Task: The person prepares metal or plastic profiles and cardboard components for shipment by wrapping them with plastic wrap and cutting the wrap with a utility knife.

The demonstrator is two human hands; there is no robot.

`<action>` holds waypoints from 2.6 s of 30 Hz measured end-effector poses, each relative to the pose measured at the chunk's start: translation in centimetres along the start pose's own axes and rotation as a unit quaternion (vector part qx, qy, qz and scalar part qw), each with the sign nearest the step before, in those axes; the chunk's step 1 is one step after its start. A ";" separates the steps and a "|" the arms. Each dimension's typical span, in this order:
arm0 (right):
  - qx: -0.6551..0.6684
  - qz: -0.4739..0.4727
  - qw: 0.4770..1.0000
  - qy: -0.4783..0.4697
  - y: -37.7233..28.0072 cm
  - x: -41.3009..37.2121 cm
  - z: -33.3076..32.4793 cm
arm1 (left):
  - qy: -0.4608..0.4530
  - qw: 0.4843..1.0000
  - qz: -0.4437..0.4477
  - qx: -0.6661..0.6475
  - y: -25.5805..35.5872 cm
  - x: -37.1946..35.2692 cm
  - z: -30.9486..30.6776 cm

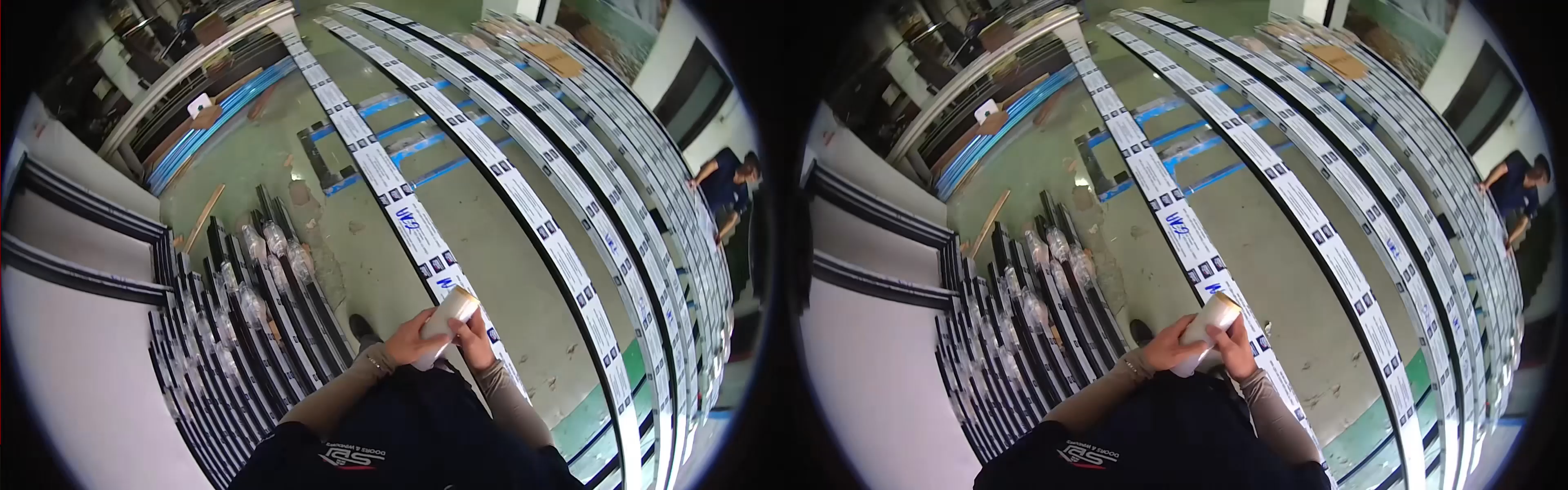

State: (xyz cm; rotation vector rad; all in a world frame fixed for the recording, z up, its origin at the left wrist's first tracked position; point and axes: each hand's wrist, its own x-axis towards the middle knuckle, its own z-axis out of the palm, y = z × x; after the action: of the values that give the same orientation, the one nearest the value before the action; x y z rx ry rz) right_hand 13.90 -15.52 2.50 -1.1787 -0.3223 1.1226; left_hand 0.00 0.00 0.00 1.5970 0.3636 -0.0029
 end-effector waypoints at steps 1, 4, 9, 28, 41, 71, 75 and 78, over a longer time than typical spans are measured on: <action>-0.020 0.012 1.000 -0.010 -1.1 0.6 0.8 | 0.038 0.999 -0.005 -0.030 -1.1 0.7 0.0; -0.087 0.026 0.995 -0.051 -1.8 5.9 10.3 | 0.112 0.978 -0.010 -0.177 -3.7 -3.2 -8.2; -0.229 -0.129 0.960 -0.097 1.2 17.3 21.3 | 0.245 0.948 0.047 -0.198 -2.5 -6.5 -20.2; -0.122 0.068 0.964 -0.226 6.4 49.8 41.7 | 0.370 0.879 -0.045 -0.298 -6.1 -2.3 -53.2; -0.003 0.151 0.944 -0.294 -4.6 87.1 54.8 | 0.324 0.898 -0.049 -0.293 -0.7 17.8 -89.5; -0.306 -0.004 0.935 -0.177 -14.4 154.1 91.8 | 0.346 0.814 0.031 -0.466 -1.6 48.4 -168.3; -0.288 -0.009 0.946 -0.150 -15.3 164.7 94.3 | 0.368 0.795 0.015 -0.482 -3.6 54.4 -176.0; -0.213 -0.032 0.971 -0.105 -16.4 173.4 94.9 | 0.400 0.763 -0.007 -0.508 -4.8 59.1 -182.6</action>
State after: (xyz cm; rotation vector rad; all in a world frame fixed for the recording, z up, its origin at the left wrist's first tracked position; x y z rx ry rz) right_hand 34.42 181.70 -1.82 -1.4138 -0.7902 1.1562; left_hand 14.74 191.34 -5.66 0.4173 0.8573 0.7696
